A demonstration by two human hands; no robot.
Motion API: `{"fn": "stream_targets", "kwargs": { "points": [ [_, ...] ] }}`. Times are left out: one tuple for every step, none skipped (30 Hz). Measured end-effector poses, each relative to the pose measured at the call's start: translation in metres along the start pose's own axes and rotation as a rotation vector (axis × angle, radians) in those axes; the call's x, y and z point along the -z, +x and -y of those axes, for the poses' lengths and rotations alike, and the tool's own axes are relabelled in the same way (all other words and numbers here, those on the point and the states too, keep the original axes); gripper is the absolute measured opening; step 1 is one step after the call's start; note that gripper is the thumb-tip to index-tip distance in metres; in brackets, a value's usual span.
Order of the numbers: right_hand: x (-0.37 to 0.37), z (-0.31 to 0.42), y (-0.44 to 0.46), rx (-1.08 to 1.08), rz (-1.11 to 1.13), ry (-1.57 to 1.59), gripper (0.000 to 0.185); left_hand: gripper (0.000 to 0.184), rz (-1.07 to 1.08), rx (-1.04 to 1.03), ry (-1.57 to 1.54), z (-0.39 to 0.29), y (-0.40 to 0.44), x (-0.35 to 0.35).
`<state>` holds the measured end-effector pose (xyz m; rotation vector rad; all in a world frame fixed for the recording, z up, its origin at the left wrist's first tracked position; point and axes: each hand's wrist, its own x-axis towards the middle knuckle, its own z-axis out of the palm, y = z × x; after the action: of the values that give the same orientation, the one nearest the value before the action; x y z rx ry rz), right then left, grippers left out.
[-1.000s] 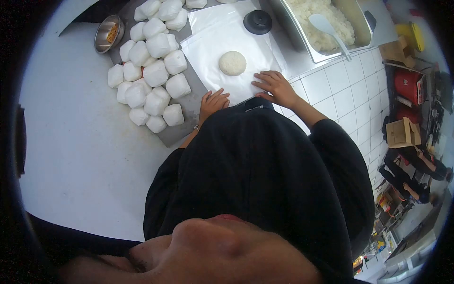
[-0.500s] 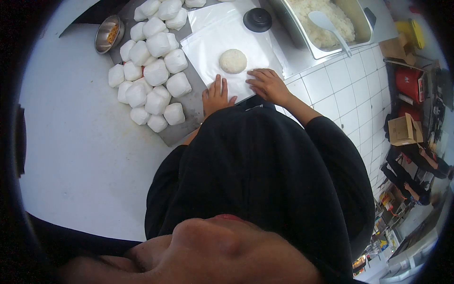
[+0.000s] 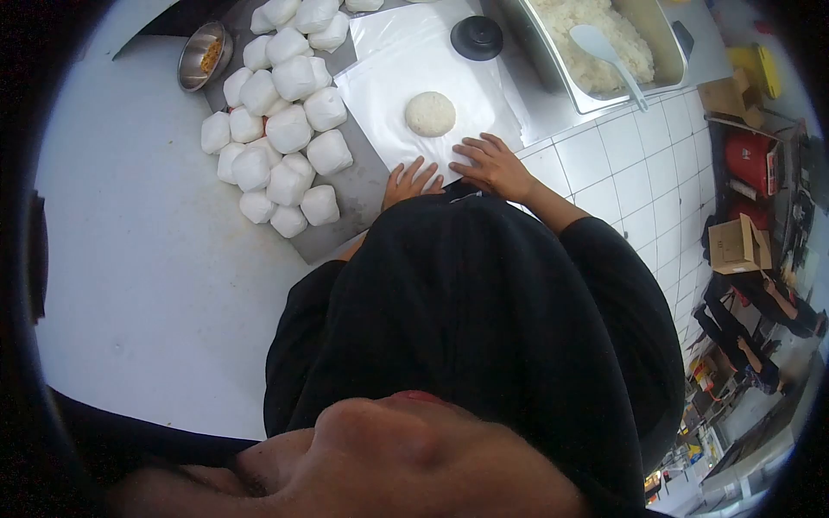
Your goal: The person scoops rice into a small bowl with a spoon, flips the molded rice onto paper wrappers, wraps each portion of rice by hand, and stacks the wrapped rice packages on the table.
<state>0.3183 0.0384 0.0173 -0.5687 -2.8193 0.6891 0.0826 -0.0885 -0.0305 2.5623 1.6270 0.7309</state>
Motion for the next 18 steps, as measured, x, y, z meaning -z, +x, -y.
{"fn": "stream_targets", "kwargs": {
  "points": [
    [0.0,-0.002,-0.001,0.006,0.004,0.006,0.039,0.023,-0.008,0.025,-0.024,0.0,0.001,0.001],
    [0.0,-0.003,-0.002,0.01,0.008,0.013,0.038,0.02,-0.014,0.049,-0.049,-0.001,0.001,0.002],
    [0.0,-0.004,-0.002,0.015,0.013,0.02,0.037,0.017,-0.02,0.074,-0.075,-0.002,0.002,0.003],
    [0.001,-0.005,-0.002,-0.004,-0.002,0.044,0.037,0.016,-0.023,0.065,-0.074,-0.001,0.002,0.002],
    [0.001,-0.007,-0.001,-0.021,-0.017,0.067,0.036,0.015,-0.026,0.057,-0.072,0.001,0.001,0.0],
    [0.002,-0.008,0.0,-0.037,-0.032,0.09,0.036,0.014,-0.03,0.049,-0.07,0.002,0.003,0.001],
    [0.003,-0.008,0.002,-0.053,-0.055,0.114,0.033,0.013,-0.03,0.082,-0.089,0.001,0.005,0.002],
    [0.004,-0.008,0.003,-0.069,-0.076,0.137,0.03,0.012,-0.031,0.116,-0.108,0.001,0.008,0.002],
    [0.006,-0.01,0.005,-0.084,-0.1,0.158,0.028,0.011,-0.034,0.147,-0.127,0.001,0.014,0.004],
    [0.008,-0.011,0.006,-0.092,-0.107,0.171,0.024,0.012,-0.026,0.236,-0.232,0.002,0.018,0.008],
    [0.01,-0.011,0.007,-0.1,-0.113,0.187,0.021,0.013,-0.016,0.326,-0.338,0.003,0.021,0.013],
    [0.011,-0.011,0.008,-0.107,-0.12,0.202,0.018,0.014,-0.005,0.416,-0.441,0.004,0.025,0.018],
    [0.013,-0.011,0.01,-0.117,-0.117,0.208,0.015,0.015,-0.004,0.467,-0.512,0.005,0.03,0.025],
    [0.016,-0.01,0.013,-0.125,-0.112,0.214,0.013,0.017,-0.003,0.52,-0.582,0.006,0.036,0.033],
    [0.019,-0.009,0.015,-0.131,-0.107,0.219,0.01,0.018,-0.005,0.572,-0.652,0.007,0.04,0.038],
    [0.023,-0.008,0.018,-0.125,-0.114,0.191,0.01,0.017,-0.005,0.632,-0.714,0.007,0.043,0.04],
    [0.026,-0.007,0.021,-0.12,-0.121,0.164,0.01,0.017,-0.005,0.693,-0.777,0.008,0.045,0.041],
    [0.029,-0.006,0.023,-0.115,-0.127,0.138,0.01,0.017,-0.003,0.754,-0.838,0.008,0.046,0.043]
  ]
}}
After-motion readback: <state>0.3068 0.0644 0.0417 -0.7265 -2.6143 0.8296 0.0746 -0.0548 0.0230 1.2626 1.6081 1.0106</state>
